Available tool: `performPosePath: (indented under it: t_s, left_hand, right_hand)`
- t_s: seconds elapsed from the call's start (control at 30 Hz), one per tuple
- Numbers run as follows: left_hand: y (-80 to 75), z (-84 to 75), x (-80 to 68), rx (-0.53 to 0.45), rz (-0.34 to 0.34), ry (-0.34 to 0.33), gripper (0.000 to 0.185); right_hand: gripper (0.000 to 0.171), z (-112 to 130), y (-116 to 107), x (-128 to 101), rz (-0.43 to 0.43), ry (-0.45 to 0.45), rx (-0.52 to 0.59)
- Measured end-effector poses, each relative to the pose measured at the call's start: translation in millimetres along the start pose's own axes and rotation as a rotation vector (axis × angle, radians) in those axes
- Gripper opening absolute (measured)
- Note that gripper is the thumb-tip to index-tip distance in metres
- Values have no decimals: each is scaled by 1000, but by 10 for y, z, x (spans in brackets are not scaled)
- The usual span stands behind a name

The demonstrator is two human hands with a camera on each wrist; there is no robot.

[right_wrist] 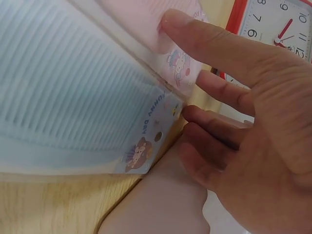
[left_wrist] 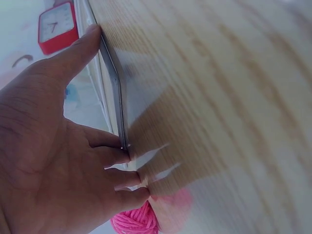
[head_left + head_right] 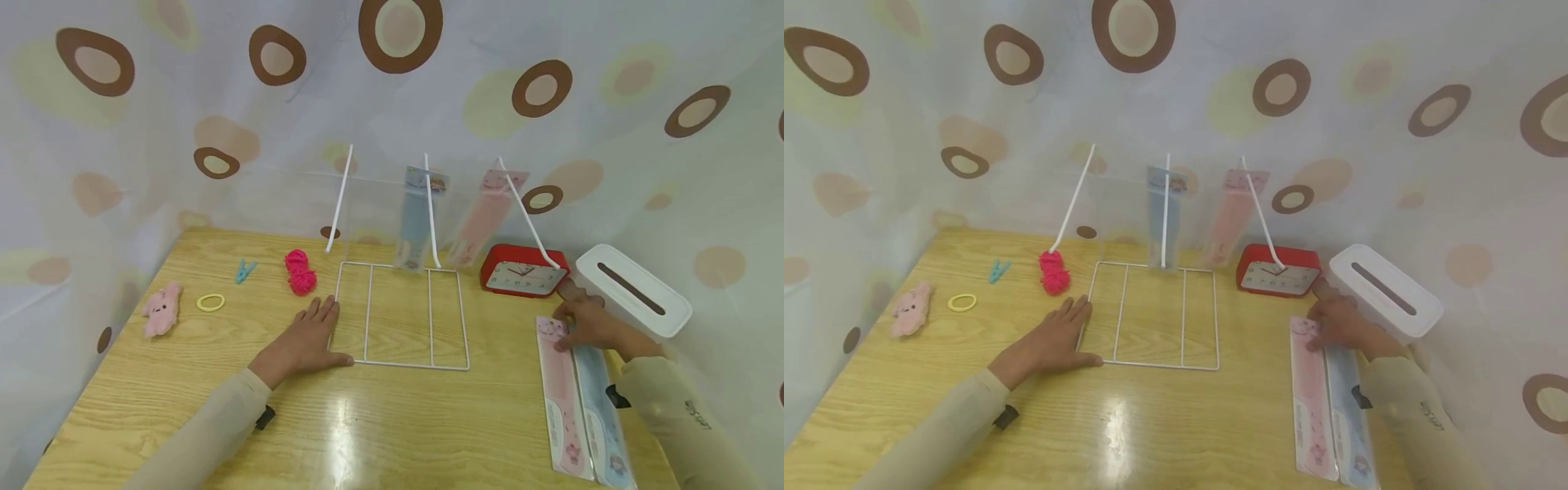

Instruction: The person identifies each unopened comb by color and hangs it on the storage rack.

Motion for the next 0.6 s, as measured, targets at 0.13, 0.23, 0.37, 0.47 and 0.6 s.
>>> performPosePath:
  t_s: [0.13,0.23,0.37,0.47,0.6]
  left_hand:
    - [13,6,4,1,5,3,108]
    - [8,-1,2,-3,7,3,109]
    - [3,-4,-3,-4,9,-4,109]
    - [3,-5,-4,1,13,-12,109]
    - [1,-13,-7,3,17,-13,109]
  right_hand:
    - [62,-1,-4,4,5,3,5]
    - [60,-1,-26,-7,-7,6,18]
    - [63,6,-66,-39,-22,14,51]
    - [64,34,-107,-83,-13,18,77]
    - [60,115,-205,-180,4,25,117]
Point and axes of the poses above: each hand's wrist, its own x-axis towards the middle knuckle, its own y-axis out of the palm, z = x × y, the point moved 9 cm from there along x, towards the middle knuckle, and after that the axes turned 1 degree about x, right-handed, at the moved point
